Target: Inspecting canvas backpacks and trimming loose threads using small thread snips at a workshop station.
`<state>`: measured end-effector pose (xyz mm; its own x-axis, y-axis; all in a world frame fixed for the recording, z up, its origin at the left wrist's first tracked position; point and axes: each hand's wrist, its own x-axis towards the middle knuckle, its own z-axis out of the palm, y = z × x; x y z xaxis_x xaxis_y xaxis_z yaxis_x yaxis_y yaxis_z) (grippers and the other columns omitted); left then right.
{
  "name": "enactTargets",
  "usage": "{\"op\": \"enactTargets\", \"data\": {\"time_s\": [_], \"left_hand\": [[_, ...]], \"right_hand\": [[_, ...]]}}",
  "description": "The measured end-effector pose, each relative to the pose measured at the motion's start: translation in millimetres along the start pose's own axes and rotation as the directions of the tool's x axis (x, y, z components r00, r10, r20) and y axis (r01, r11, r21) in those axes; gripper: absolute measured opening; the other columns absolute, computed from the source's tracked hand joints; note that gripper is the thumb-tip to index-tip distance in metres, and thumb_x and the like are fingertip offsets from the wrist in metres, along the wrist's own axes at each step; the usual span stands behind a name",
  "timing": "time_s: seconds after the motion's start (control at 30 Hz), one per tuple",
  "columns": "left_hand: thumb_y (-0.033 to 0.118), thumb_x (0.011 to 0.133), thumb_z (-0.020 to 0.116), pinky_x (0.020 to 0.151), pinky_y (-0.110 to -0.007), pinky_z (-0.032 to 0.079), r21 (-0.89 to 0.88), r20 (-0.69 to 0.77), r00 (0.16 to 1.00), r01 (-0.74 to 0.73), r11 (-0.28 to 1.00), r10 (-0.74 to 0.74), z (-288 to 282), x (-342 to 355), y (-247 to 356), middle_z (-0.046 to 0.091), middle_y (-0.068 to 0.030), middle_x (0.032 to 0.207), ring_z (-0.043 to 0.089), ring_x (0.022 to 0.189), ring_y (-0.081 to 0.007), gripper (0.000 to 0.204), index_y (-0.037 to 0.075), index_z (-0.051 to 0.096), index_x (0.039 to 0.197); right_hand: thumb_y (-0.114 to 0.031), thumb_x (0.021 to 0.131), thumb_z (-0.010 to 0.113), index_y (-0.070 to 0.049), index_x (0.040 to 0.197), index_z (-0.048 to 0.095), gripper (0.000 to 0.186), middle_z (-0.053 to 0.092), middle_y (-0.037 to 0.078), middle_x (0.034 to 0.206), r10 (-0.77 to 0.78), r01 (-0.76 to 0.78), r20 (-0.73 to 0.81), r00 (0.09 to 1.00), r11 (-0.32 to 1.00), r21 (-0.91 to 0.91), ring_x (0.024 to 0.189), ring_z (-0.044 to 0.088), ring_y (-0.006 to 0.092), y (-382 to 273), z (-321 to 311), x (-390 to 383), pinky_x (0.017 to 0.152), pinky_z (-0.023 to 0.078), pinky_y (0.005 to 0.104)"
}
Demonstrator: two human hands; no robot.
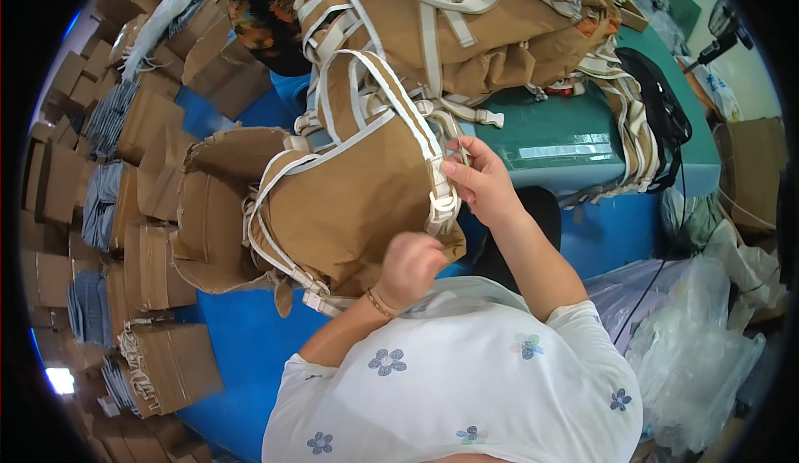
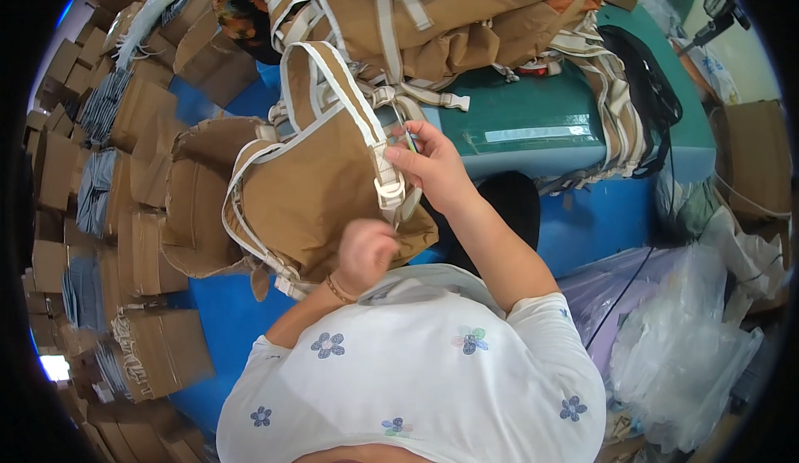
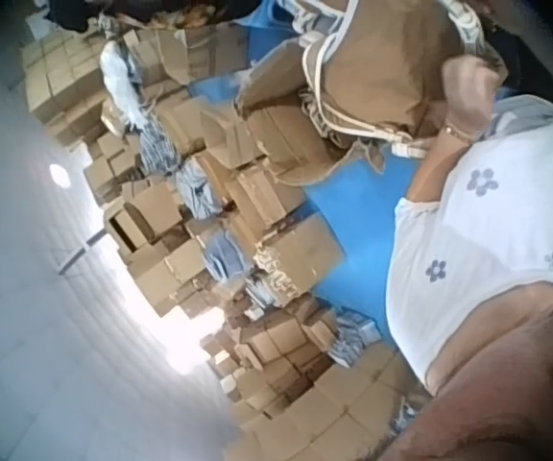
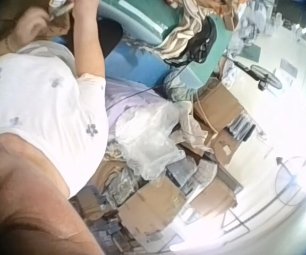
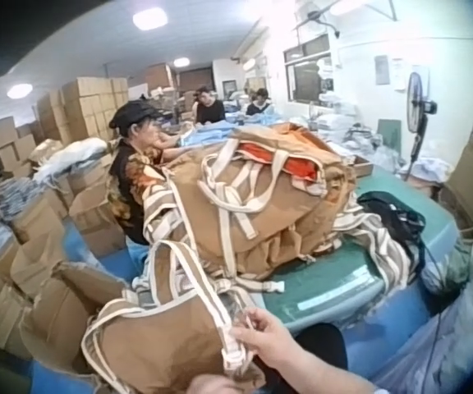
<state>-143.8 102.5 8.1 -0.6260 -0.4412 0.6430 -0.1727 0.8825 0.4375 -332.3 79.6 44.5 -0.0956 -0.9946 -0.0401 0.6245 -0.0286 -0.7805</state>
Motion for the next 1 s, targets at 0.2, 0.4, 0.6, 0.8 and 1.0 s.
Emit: {"op": "enactTargets", "data": {"time_s": [0.2, 0.4, 0.6, 0.8, 1.0], "left_hand": [[0.008, 0.074, 0.067, 0.069, -0.035, 0.044, -0.017, 0.066, 0.995, 0.079, 0.997, -0.078, 9.8, 6.5, 7.8, 0.056, -0.0104, 0.085, 0.054, 0.076, -0.029, 0.014, 0.005, 0.058, 0.085], [0.012, 0.079, 0.065, 0.079, -0.039, 0.042, -0.157, -0.153, 0.93, 0.31, 0.938, -0.333, -4.2, 51.5, 6.7, 0.053, -0.0154, 0.099, 0.05, 0.091, -0.0321, 0.033, 0.0, 0.05, 0.105], [0.013, 0.083, 0.061, 0.065, -0.037, 0.043, -0.277, -0.083, 0.898, 0.395, 0.876, -0.431, 7.9, 55.3, 4.5, 0.051, -0.0148, 0.084, 0.052, 0.075, -0.0308, 0.023, 0.0, 0.049, 0.097], [0.008, 0.078, 0.062, 0.058, -0.037, 0.044, -0.017, -0.151, 0.919, 0.367, 0.93, -0.365, -3.6, 54.4, 3.5, 0.051, -0.0135, 0.078, 0.053, 0.067, -0.03, 0.021, 0.0, 0.052, 0.096], [0.006, 0.075, 0.066, 0.052, -0.035, 0.045, 0.12, -0.189, 0.925, 0.356, 0.927, -0.331, -12.6, 56.6, 2.3, 0.052, -0.0105, 0.075, 0.054, 0.061, -0.027, 0.025, 0.002, 0.056, 0.098]], "right_hand": [[-0.007, 0.083, 0.064, -0.007, 0.101, 0.052, 0.022, 0.052, -0.003, 0.067, 0.066, -0.069, 0.019, 0.998, 0.983, 0.17, 0.044, 0.036, 0.002, -6.6, -12.1, 0.2, 0.04, 0.026, 0.017], [-0.01, 0.084, 0.062, -0.008, 0.102, 0.051, 0.021, 0.051, -0.003, 0.063, 0.1, -0.101, 0.015, 0.995, 0.97, 0.221, 0.041, 0.036, 0.0016, 11.8, -8.2, -4.9, 0.039, 0.027, 0.0173], [-0.011, 0.083, 0.064, -0.009, 0.104, 0.048, 0.026, 0.051, -0.002, 0.066, 0.083, -0.074, -0.032, 0.996, 0.975, 0.209, 0.042, 0.036, 0.0028, 15.9, -4.5, -12.0, 0.04, 0.027, 0.0173], [-0.01, 0.08, 0.068, -0.005, 0.106, 0.048, 0.033, 0.058, 0.002, 0.084, -0.22, 0.137, -0.198, 0.955, 0.923, -0.361, 0.06, 0.049, 0.0038, 15.6, -1.5, -19.5, 0.047, 0.039, 0.0188], [-0.01, 0.074, 0.073, -0.004, 0.113, 0.056, 0.043, 0.062, 0.005, 0.083, -0.466, 0.297, 0.064, 0.882, 0.445, -0.845, 0.066, 0.057, 0.0119, 13.9, -14.2, -35.3, 0.057, 0.047, 0.0231]]}}
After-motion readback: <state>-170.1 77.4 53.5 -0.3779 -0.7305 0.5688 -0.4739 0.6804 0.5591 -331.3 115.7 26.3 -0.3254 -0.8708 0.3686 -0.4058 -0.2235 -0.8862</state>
